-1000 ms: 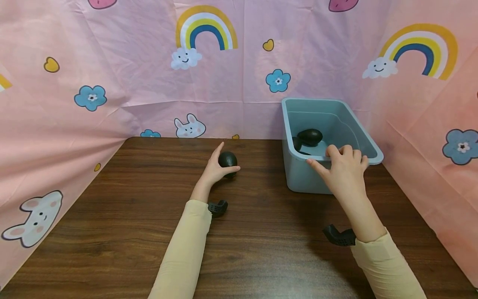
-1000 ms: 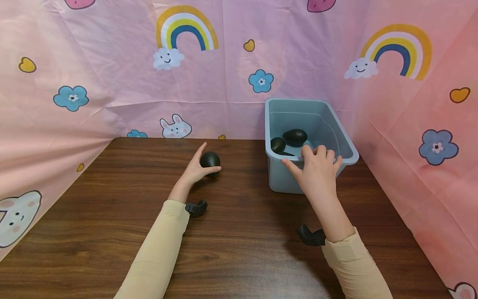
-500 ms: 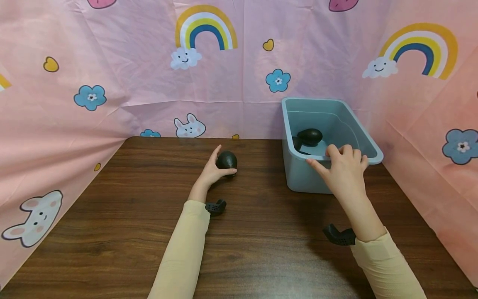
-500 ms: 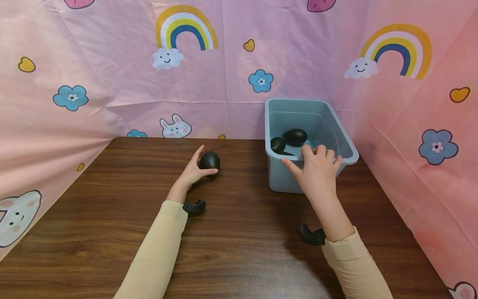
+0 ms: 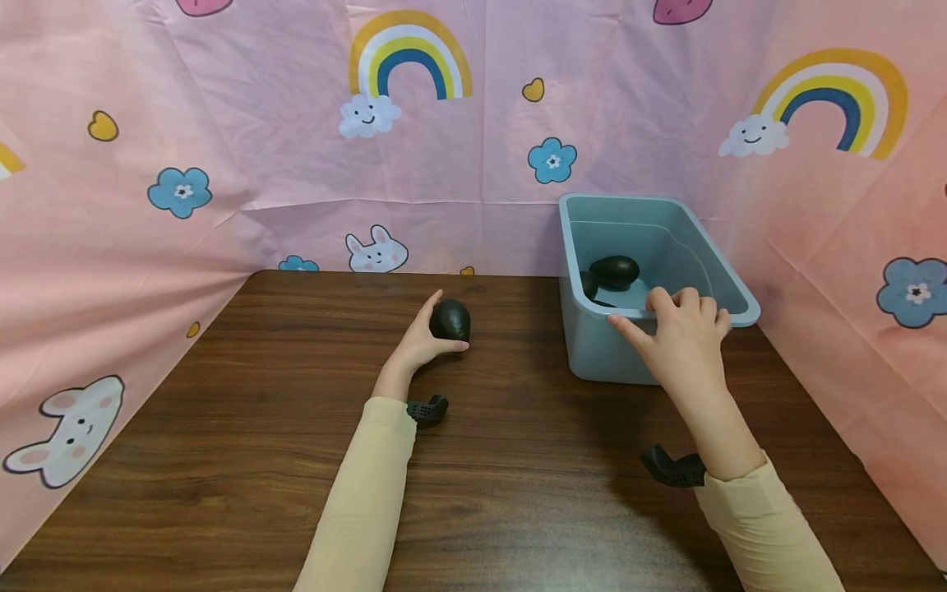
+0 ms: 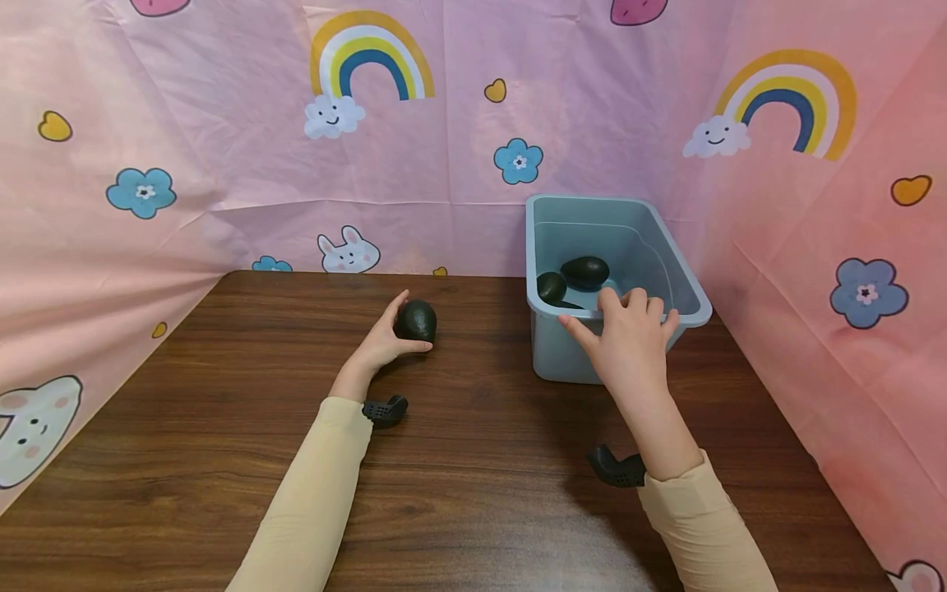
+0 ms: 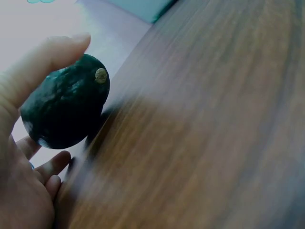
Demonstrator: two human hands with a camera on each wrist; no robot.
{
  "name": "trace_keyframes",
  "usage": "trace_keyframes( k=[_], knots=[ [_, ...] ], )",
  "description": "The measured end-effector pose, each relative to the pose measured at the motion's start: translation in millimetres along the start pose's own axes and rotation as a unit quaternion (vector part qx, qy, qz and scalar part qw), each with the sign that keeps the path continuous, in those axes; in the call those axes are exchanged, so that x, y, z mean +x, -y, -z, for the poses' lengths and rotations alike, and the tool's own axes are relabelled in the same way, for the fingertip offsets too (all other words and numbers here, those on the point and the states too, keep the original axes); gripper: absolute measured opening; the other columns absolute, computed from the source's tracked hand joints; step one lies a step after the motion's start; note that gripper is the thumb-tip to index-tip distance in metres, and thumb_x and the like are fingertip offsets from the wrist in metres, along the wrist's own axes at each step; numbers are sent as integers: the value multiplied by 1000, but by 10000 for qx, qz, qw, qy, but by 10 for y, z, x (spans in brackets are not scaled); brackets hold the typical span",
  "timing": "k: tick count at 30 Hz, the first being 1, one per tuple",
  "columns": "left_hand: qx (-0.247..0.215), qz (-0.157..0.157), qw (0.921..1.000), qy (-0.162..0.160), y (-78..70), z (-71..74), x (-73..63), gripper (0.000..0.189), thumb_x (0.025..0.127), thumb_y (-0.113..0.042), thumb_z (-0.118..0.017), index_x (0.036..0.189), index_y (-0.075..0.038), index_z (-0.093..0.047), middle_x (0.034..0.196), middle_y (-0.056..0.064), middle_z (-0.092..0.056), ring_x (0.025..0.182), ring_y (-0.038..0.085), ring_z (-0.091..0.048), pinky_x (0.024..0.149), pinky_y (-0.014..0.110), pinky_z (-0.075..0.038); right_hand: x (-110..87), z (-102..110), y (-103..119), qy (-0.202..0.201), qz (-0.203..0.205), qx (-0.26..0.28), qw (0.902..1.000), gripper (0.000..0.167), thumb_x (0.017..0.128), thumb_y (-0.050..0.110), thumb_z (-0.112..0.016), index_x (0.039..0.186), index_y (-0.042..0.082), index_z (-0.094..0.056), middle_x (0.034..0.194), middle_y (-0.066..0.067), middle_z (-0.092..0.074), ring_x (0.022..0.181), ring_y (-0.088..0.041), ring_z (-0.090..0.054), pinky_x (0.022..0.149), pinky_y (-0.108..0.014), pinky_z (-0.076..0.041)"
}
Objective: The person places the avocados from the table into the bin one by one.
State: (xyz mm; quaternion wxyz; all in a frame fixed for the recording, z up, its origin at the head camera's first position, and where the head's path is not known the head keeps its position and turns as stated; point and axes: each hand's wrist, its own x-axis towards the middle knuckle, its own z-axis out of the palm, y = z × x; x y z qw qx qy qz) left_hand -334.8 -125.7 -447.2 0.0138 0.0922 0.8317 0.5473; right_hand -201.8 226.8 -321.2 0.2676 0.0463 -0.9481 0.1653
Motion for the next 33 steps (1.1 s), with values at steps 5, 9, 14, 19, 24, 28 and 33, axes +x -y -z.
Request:
trace_keyframes(
  k=[5,9,14,19,24,28,33],
  knots=[
    [59,-5,10000,26,0,0,2,110,71,-17,-87,153,-35,-16,156,4,-19,138,34,-25,105,57,-25,-3,-3,-2,-7,4,7,10000,54,86,56,-63,98,4,-53,102,-24,-43,95,-46,-36,89,-70,-20],
    [61,-2,10000,19,-10,3,-13,110,70,-13,-87,153,-34,-17,156,5,-18,138,34,-23,106,57,-24,-4,-3,-2,-30,17,4,10000,54,86,55,-64,98,4,-54,102,-24,-43,96,-46,-36,88,-70,-21],
    [146,1,9999,-3,-4,8,-25,105,72,-16,-86,153,-29,-21,156,10,-17,137,39,-24,105,60,-24,-3,-2,-1,-43,28,-6,10000,53,86,54,-65,98,3,-54,101,-24,-43,96,-46,-36,87,-69,-21],
    [370,10,9993,-96,-9,2,-33,101,72,-21,-86,153,-26,-24,154,13,-22,134,41,-29,102,62,-27,-2,-3,3,-9,3,-15,10000,54,86,55,-64,98,3,-54,101,-24,-42,96,-46,-36,88,-70,-21],
    [495,28,9986,-172,3,-9,-17,100,72,-23,-86,152,-23,-27,152,13,-25,131,40,-33,100,61,-30,-3,3,3,25,-24,-23,10000,54,86,55,-64,99,3,-54,101,-24,-42,97,-46,-36,89,-70,-20],
    [569,50,9982,-196,11,-10,-8,98,72,-25,-85,151,-19,-28,150,13,-28,130,39,-35,101,59,-31,-2,2,2,20,-7,-36,10000,55,86,55,-64,99,3,-54,102,-24,-42,97,-46,-36,89,-70,-20],
    [622,60,9977,-273,-2,-11,-16,94,73,-28,-84,150,-16,-31,148,14,-32,129,38,-36,100,58,-32,1,2,3,10,13,-33,10000,55,86,56,-64,99,3,-54,102,-25,-42,97,-46,-36,88,-70,-20]
  ],
)
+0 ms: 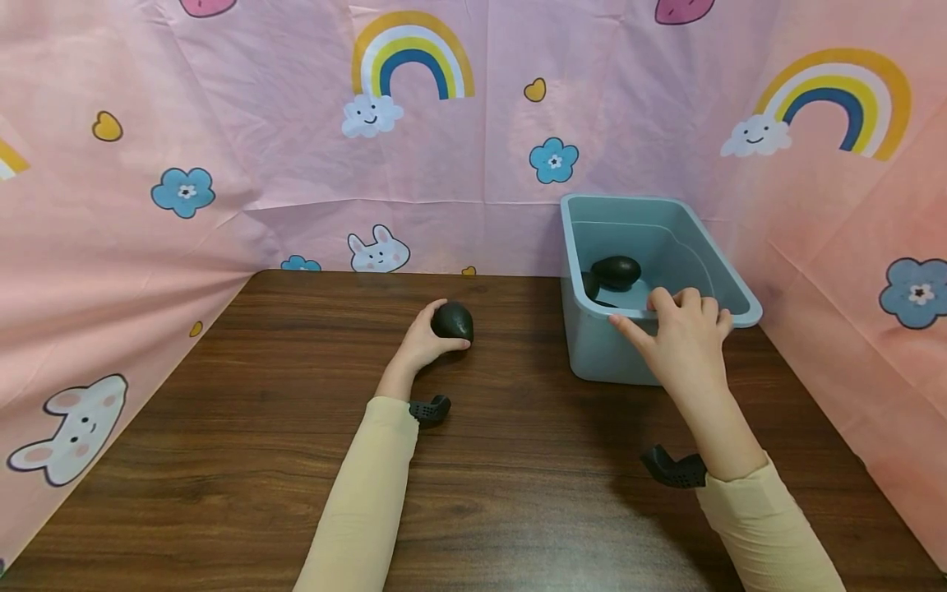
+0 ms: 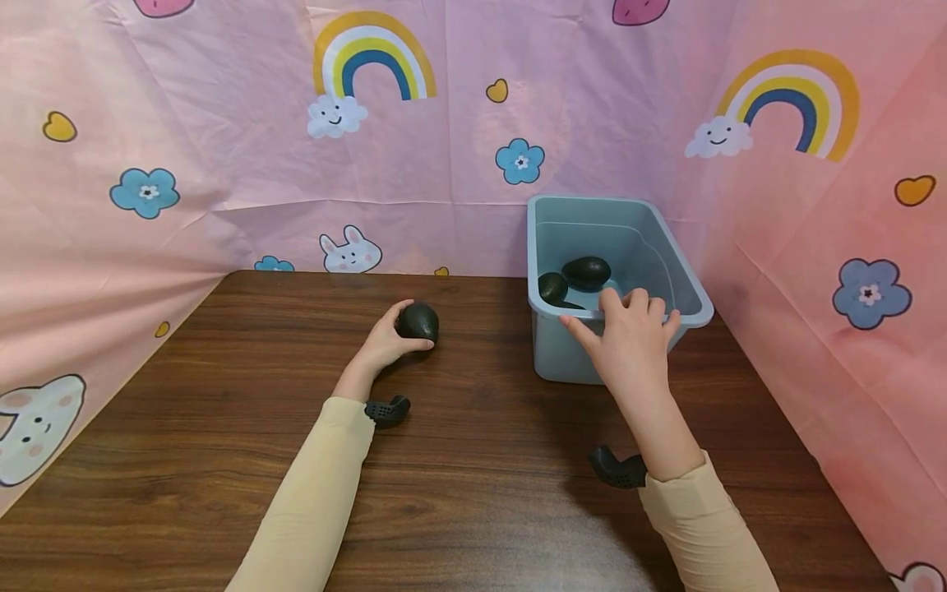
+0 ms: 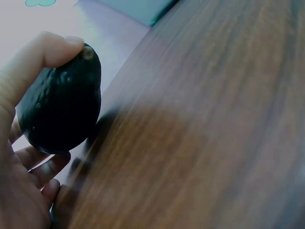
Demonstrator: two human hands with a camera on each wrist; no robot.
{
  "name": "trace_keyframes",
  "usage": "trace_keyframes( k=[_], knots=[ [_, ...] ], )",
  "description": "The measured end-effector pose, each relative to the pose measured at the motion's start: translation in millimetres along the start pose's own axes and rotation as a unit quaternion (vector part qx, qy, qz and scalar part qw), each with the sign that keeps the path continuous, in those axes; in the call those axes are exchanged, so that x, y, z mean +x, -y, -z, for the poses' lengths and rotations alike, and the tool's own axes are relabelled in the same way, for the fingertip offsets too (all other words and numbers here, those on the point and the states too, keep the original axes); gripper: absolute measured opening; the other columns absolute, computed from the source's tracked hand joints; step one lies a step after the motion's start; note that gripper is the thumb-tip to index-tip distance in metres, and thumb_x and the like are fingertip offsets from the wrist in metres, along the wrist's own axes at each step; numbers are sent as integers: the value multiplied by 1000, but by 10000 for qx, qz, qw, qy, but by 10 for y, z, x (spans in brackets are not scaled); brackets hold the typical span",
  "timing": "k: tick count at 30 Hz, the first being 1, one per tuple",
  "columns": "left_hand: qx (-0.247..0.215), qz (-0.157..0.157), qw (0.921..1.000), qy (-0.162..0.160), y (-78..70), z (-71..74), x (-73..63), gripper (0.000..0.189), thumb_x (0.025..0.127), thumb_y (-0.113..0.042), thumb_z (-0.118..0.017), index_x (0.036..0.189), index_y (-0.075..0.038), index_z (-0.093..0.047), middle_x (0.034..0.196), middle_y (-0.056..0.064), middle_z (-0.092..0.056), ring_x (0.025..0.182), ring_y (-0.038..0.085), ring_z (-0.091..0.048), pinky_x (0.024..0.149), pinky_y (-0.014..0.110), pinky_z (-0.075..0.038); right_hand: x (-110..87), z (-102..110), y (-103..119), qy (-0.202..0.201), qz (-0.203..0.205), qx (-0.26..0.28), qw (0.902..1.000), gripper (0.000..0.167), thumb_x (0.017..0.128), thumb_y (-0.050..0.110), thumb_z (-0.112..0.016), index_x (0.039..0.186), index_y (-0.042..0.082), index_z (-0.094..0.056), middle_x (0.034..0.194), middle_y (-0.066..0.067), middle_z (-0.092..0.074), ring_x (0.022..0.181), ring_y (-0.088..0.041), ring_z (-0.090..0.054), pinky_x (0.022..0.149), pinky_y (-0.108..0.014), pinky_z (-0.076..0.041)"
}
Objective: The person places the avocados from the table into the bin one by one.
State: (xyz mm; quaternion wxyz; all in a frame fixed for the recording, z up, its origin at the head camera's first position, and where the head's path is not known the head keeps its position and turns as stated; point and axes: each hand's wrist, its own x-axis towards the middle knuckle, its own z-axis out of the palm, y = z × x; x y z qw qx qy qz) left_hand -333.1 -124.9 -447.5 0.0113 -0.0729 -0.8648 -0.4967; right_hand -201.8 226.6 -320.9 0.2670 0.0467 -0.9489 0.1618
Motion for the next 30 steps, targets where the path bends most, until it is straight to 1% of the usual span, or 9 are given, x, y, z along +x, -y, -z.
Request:
trace_keyframes(
  k=[6,11,13,16,19,30],
  knots=[
    [211,-14,9997,-154,-15,2,-11,92,72,-32,-84,148,-16,-34,144,15,-36,126,37,-37,97,58,-35,4,3,-3,34,11,-13,10000,55,86,56,-63,99,3,-53,102,-24,-42,98,-46,-36,88,-68,-20],
    [405,-121,9987,-268,-41,12,-18,91,71,-33,-84,147,-16,-36,141,15,-39,125,36,-35,96,58,-36,6,-1,-5,2,28,10,10000,55,86,55,-64,99,3,-53,102,-25,-43,98,-46,-36,88,-69,-20],
    [468,-187,9981,-352,-57,15,-22,90,71,-34,-83,146,-16,-37,140,15,-40,125,36,-34,97,58,-34,6,-2,-5,-4,27,9,10000,55,86,55,-64,99,3,-53,102,-25,-43,98,-46,-36,88,-68,-20],
    [571,-239,9968,-514,-78,14,-26,89,71,-35,-83,145,-18,-38,138,14,-41,127,36,-29,99,58,-28,5,-2,-4,5,16,10,10000,55,86,55,-64,99,3,-53,102,-25,-43,98,-46,-36,89,-69,-20],
    [667,-264,9956,-604,-95,13,-25,89,71,-36,-83,145,-18,-38,137,14,-42,128,36,-27,102,57,-22,4,-2,-2,-4,16,19,10000,55,86,55,-64,99,3,-53,102,-25,-42,99,-46,-36,89,-69,-20],
    [755,-450,9936,-706,-155,14,-8,89,70,-39,-83,144,-17,-40,137,14,-44,128,36,-28,104,54,-16,2,-2,-4,7,9,32,10000,55,86,56,-64,99,3,-53,102,-25,-42,100,-47,-36,90,-70,-19]
  ],
)
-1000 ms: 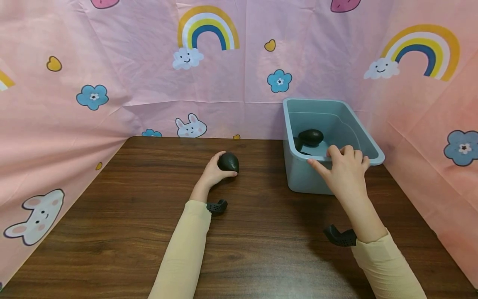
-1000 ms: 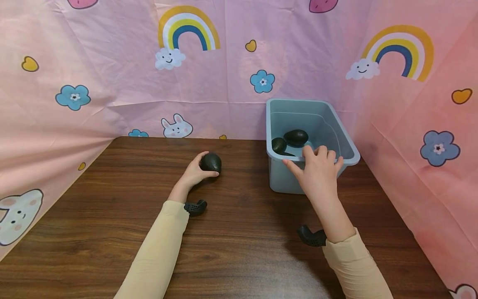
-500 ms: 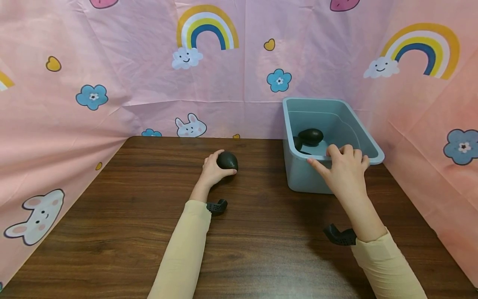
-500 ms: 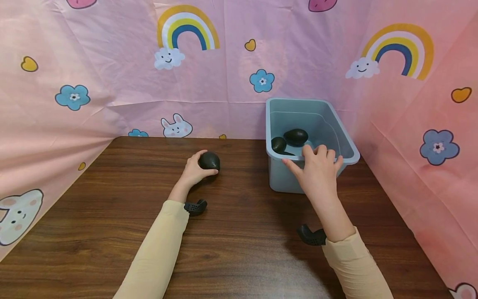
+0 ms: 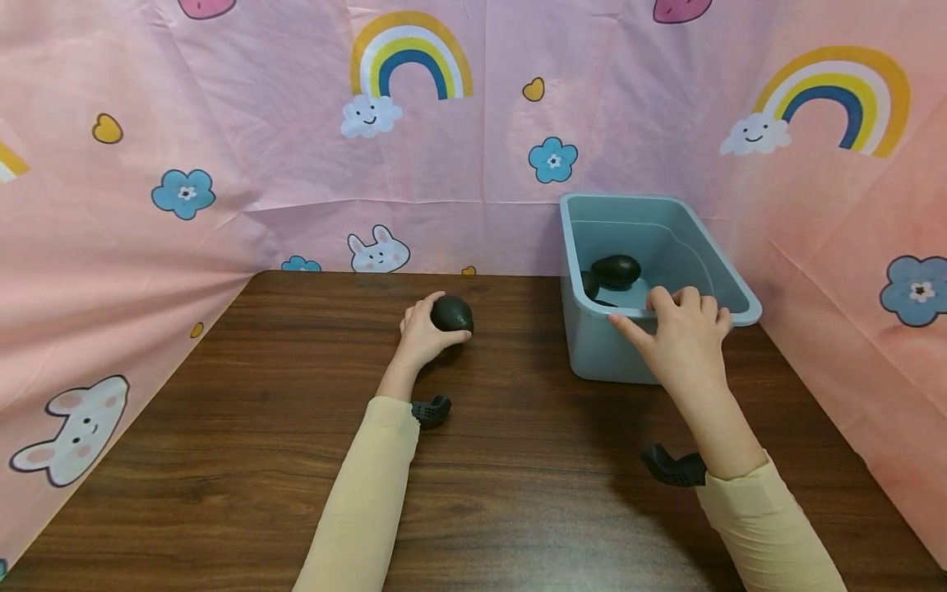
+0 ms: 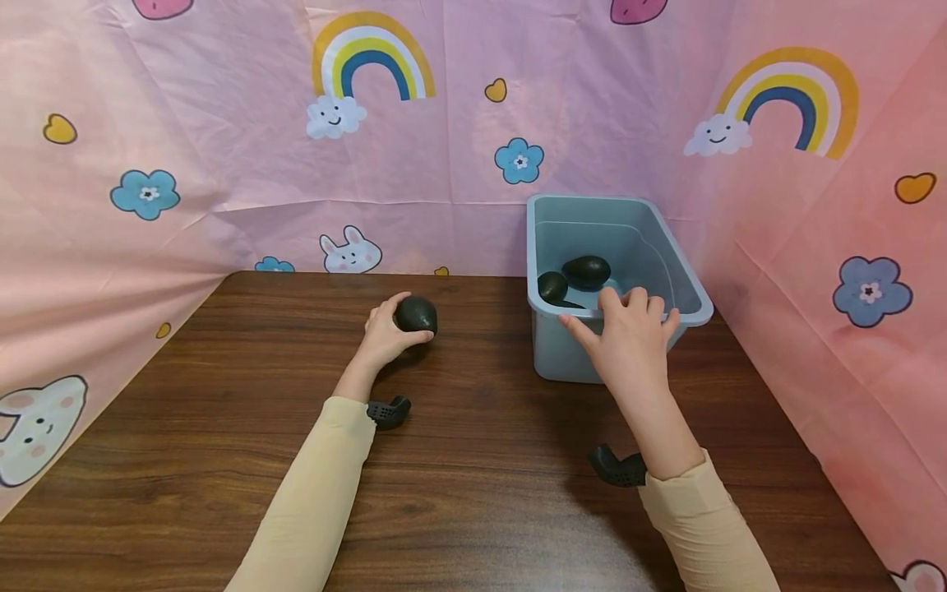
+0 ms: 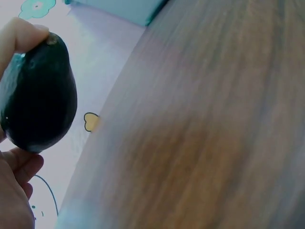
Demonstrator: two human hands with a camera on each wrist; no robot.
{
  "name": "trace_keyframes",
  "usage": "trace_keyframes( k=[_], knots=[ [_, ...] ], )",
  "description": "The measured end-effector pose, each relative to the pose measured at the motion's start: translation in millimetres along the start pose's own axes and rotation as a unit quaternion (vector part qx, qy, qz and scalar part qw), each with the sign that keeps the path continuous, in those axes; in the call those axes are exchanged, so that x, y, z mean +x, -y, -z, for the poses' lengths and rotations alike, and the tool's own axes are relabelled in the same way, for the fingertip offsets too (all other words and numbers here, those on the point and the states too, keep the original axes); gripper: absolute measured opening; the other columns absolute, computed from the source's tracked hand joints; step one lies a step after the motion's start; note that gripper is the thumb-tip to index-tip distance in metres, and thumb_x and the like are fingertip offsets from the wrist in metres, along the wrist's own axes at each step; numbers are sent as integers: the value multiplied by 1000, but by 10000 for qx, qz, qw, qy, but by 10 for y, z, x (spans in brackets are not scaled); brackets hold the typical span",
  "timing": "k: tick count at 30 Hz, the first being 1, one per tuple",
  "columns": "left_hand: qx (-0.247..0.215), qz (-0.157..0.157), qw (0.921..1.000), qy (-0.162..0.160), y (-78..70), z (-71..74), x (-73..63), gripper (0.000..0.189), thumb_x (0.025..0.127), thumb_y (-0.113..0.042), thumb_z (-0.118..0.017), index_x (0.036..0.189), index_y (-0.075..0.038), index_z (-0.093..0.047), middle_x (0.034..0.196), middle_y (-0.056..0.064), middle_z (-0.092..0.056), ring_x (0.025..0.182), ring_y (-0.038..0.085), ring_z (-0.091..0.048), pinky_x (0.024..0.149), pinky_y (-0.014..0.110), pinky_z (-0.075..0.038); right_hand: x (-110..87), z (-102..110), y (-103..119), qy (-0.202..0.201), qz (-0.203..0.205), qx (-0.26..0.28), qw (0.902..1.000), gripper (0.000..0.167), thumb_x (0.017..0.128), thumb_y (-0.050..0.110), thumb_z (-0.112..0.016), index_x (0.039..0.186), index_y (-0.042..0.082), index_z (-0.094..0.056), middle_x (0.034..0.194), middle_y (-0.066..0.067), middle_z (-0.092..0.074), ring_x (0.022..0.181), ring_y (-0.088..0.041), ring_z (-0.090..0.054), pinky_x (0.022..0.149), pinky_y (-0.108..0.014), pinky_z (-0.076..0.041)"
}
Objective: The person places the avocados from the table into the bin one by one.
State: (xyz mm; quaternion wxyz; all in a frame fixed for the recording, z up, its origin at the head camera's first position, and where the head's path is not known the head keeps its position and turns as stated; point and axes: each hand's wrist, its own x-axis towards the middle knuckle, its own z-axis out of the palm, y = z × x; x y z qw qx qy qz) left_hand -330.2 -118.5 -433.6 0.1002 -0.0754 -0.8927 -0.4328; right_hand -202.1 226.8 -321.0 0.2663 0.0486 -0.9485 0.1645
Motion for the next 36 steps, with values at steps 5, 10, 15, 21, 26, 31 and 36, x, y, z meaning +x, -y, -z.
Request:
trace_keyframes(
  k=[5,10,15,21,26,31,36],
  knots=[
    [15,-72,9999,-76,-43,28,-1,89,70,-40,-83,145,-17,-40,136,14,-44,127,36,-29,104,54,-16,-5,4,0,5,4,4,10000,54,86,55,-64,99,3,-54,102,-25,-43,99,-47,-36,90,-70,-19],
    [-39,-109,9997,-209,-89,66,0,89,70,-40,-83,144,-17,-41,134,14,-45,126,36,-29,104,54,-16,-4,7,0,19,-2,-9,10000,55,86,55,-64,99,3,-54,102,-25,-43,99,-47,-36,90,-70,-19],
    [-2,-180,9993,-316,-151,102,8,88,69,-40,-83,143,-17,-41,133,12,-46,126,34,-29,104,53,-15,-5,11,0,19,-16,-12,10000,55,86,56,-63,100,3,-54,102,-25,-43,99,-47,-36,89,-70,-19],
    [5,-333,9987,-395,-229,135,3,88,69,-39,-83,143,-16,-42,133,12,-46,127,33,-30,104,53,-15,-10,14,4,-23,-3,-7,10000,55,86,55,-64,100,3,-54,101,-25,-43,98,-47,-36,89,-70,-19],
    [45,-439,9981,-426,-277,162,-5,88,70,-39,-82,144,-16,-41,134,11,-46,126,32,-31,104,52,-16,-9,15,8,-36,10,-14,10000,54,86,54,-65,100,3,-54,101,-25,-43,97,-47,-36,89,-69,-20],
    [64,-492,9979,-426,-349,199,-19,88,70,-39,-82,144,-17,-41,135,12,-46,125,32,-32,104,50,-15,-6,18,10,-15,-5,-24,10000,55,86,55,-64,100,3,-54,101,-25,-43,98,-47,-36,88,-69,-20],
    [89,-555,9977,-384,-425,231,-39,88,70,-39,-82,144,-16,-42,135,12,-46,123,32,-33,104,50,-15,-6,17,12,-29,13,-41,10000,55,86,55,-65,100,3,-54,101,-25,-43,97,-47,-36,87,-69,-21]
  ],
)
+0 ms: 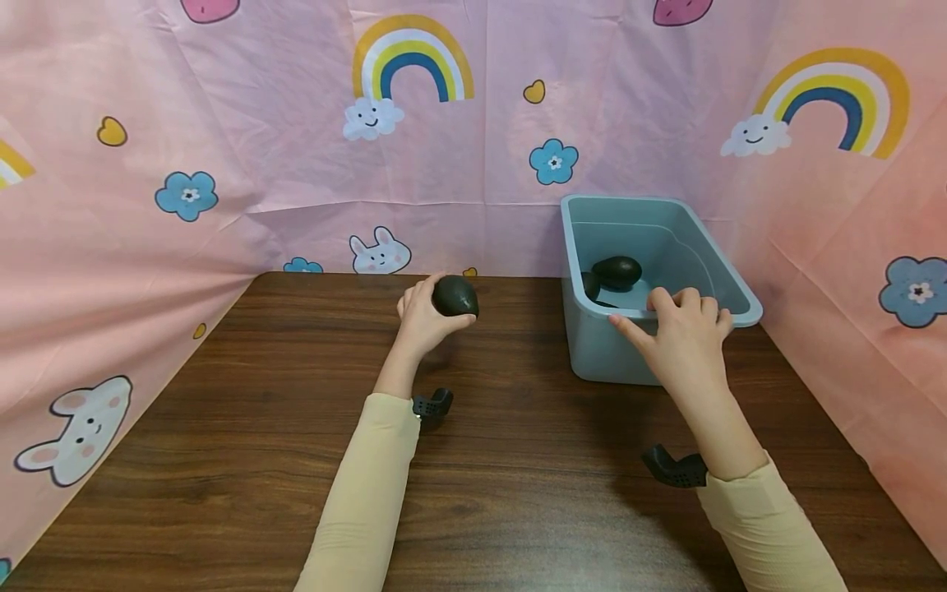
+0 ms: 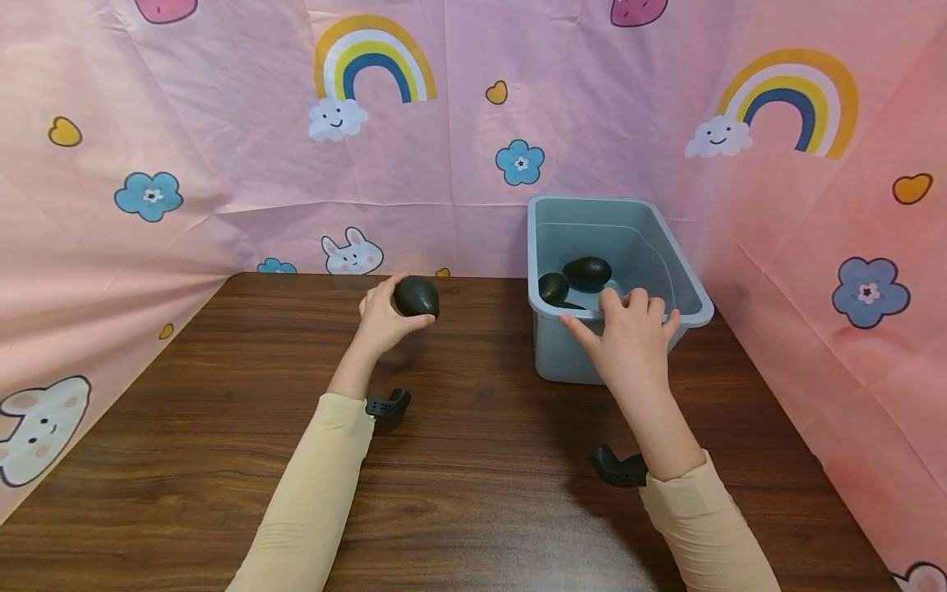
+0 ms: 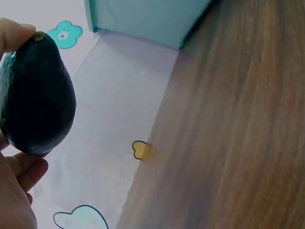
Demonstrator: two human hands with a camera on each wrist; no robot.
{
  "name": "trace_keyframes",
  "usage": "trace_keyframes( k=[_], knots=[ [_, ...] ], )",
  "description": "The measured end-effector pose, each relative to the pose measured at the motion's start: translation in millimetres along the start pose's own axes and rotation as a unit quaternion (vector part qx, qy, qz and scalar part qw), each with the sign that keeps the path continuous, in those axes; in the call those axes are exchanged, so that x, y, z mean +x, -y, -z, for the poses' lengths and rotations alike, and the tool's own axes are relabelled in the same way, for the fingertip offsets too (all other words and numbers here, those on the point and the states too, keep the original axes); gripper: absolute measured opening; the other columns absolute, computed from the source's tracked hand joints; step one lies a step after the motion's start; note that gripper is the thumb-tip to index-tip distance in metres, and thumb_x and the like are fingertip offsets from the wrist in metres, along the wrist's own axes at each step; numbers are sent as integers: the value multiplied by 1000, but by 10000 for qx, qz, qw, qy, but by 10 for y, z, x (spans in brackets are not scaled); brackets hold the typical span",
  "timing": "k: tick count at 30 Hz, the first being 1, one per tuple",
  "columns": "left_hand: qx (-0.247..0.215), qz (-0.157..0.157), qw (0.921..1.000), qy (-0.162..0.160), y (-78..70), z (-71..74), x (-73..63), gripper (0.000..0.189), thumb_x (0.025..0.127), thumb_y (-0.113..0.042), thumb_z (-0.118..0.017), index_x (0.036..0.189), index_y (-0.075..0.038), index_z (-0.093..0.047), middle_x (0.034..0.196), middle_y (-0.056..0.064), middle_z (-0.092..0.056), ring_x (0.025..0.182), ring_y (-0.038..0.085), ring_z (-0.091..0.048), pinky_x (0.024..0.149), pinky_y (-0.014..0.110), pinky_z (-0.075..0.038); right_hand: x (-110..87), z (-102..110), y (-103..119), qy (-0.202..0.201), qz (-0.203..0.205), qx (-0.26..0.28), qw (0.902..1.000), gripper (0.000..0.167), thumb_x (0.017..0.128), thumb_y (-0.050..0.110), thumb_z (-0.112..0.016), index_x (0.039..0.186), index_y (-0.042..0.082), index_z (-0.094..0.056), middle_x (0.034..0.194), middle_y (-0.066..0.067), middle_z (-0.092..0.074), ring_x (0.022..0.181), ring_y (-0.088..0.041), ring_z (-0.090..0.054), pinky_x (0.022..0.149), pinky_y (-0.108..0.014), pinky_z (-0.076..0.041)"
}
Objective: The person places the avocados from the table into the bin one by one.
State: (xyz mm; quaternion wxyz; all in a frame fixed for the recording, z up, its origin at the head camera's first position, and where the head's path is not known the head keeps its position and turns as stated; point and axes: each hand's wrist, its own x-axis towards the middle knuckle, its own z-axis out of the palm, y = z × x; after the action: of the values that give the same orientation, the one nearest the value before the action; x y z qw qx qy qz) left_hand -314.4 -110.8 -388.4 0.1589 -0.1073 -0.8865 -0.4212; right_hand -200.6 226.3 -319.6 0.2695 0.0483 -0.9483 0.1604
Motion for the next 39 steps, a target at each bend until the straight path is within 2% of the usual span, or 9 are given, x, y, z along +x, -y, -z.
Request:
trace_keyframes(
  k=[14,39],
  knots=[
    [-10,-135,9999,-40,-146,40,9,88,69,-40,-83,144,-17,-42,131,11,-49,123,32,-33,104,50,-14,2,-5,-10,16,-3,-6,10000,55,86,56,-64,99,3,-54,101,-25,-43,97,-47,-36,88,-69,-21],
    [-416,-274,9988,16,-496,135,-58,86,69,-37,-83,143,-17,-43,137,8,-47,125,28,-33,105,50,-12,-9,-2,-4,54,-24,20,10000,55,86,56,-63,101,3,-53,103,-26,-42,101,-48,-35,92,-71,-18]
  ],
)
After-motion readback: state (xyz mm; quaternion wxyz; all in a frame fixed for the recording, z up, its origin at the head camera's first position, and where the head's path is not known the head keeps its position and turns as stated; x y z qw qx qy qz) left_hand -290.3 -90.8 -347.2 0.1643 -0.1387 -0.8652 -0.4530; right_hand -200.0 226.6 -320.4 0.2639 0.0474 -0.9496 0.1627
